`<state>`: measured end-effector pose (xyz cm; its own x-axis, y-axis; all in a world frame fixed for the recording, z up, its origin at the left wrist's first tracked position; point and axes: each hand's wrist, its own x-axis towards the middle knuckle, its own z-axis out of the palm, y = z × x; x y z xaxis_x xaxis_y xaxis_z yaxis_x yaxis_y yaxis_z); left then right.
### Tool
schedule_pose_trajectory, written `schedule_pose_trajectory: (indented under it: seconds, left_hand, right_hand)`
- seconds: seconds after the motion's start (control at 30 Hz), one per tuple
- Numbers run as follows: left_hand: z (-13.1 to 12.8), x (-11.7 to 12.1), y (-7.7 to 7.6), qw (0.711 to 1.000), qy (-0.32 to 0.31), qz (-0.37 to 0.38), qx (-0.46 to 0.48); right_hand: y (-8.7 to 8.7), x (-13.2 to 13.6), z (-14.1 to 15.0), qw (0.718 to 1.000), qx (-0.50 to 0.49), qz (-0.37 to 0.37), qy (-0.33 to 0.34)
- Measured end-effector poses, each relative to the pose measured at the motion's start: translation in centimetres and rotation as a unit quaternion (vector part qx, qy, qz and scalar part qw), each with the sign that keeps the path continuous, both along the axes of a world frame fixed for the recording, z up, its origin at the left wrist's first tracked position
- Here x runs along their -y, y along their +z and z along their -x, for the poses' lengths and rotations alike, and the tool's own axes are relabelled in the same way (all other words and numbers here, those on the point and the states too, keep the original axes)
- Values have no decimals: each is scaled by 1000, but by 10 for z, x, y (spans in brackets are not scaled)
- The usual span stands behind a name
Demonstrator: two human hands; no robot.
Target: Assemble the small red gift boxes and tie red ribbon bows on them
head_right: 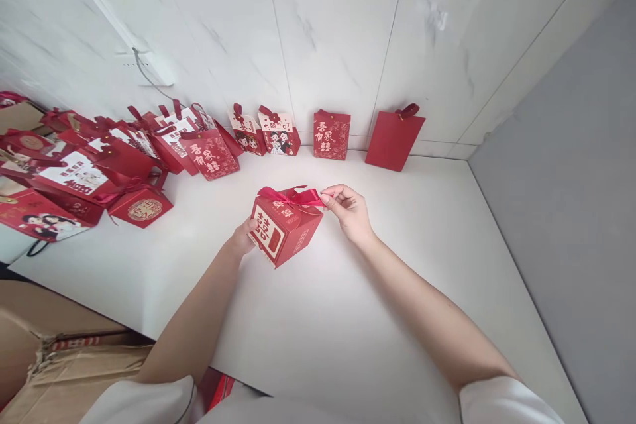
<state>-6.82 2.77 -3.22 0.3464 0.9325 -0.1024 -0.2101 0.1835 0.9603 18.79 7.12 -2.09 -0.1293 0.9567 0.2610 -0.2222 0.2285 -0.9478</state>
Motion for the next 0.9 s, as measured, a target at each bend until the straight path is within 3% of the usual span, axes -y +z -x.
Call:
schedule_pose_trajectory:
  seconds: [0.27, 0.47, 0.6, 0.7, 0.9]
  left_hand:
    - [-9, 7, 0, 998, -16, 60, 33]
    - [-24, 1, 4, 996, 81, -1, 46]
    - [-34, -2, 7, 988, 150, 24, 2]
    - [-42, -2, 7, 983, 178, 36, -30]
    - [-40, -6, 1, 989, 135, 33, -51]
  right_hand:
    - [-13, 4, 11, 994, -5, 63, 93]
    - [-32, 9, 21, 981, -37, 135, 134]
    - [-40, 11, 23, 976, -41, 112, 183]
    - [-45, 8, 23, 979, -16, 101, 175]
    - [-47, -2, 19, 969, -60, 168, 174]
